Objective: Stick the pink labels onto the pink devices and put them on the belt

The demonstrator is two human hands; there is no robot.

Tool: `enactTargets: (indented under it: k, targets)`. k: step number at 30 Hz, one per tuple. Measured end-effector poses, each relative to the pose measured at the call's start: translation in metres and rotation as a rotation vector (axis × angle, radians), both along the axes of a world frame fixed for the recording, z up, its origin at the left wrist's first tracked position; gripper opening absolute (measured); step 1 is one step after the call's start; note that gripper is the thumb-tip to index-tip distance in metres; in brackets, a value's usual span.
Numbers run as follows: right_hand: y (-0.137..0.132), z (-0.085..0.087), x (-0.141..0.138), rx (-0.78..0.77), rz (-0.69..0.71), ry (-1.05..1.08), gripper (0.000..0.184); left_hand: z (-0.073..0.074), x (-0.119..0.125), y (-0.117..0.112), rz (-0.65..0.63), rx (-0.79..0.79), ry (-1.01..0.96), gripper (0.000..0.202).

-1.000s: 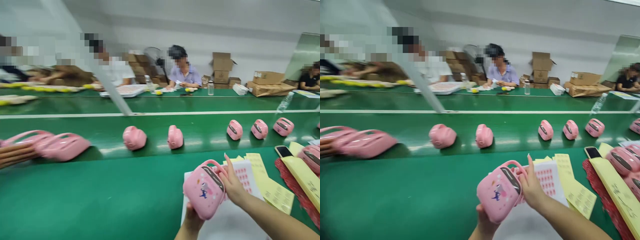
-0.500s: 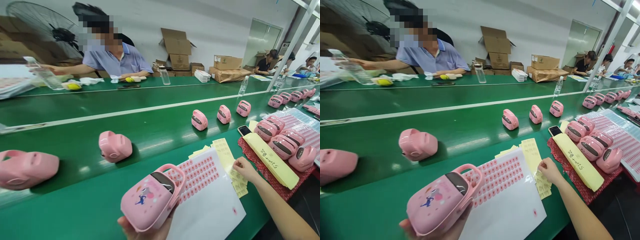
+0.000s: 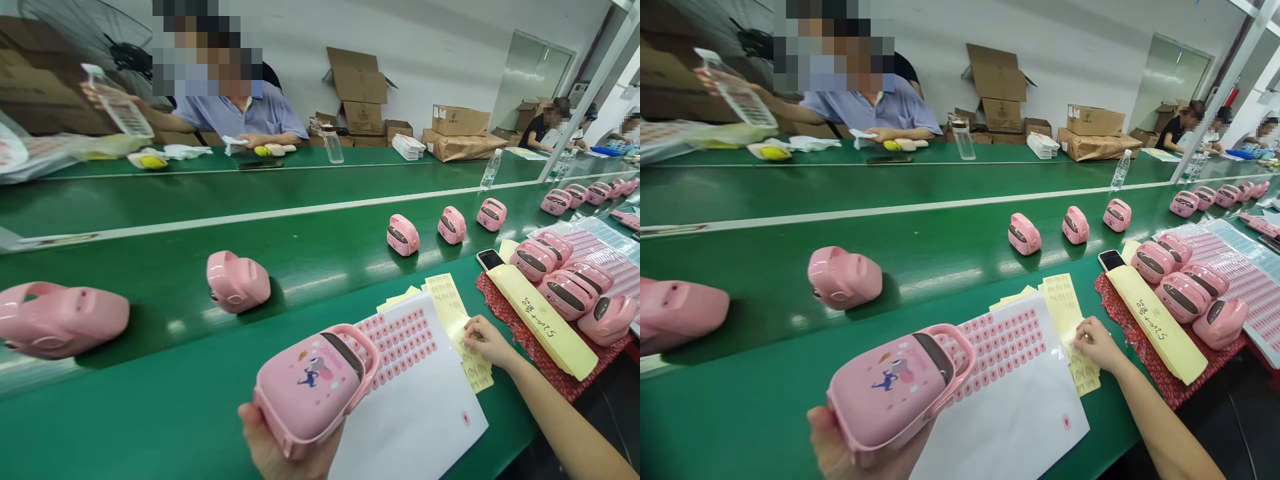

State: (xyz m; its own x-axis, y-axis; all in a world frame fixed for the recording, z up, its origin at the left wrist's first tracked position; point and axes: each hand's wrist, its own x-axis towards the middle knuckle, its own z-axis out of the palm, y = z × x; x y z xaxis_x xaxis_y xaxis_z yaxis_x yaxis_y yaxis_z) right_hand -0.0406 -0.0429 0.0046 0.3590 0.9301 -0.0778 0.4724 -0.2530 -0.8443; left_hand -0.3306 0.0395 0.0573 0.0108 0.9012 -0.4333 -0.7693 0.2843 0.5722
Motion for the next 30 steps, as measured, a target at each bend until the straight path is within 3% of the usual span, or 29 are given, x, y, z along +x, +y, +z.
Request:
enactTargets:
  k: [9,18,23,30]
  targets:
    - [0.003,-0.003,-0.011,0.045,-0.059,-0.056,0.011,0.016,0.010,-0.005,-0.009,-0.048,-0.025,0.032]
    - [-0.001,0.001,-0.007,0.036,-0.009,0.001,0.010,0.030,0.010,-0.005,-0.008,-0.095,-0.005,0.031]
    - [0.002,-0.004,-0.014,0.049,-0.059,-0.031,0.011,0.039,0.012,-0.005,0.043,-0.148,-0.020,0.028]
    - [-0.002,-0.006,-0.022,0.085,-0.052,-0.011,0.007,0.041,0.010,-0.003,0.046,-0.183,-0.028,0.031]
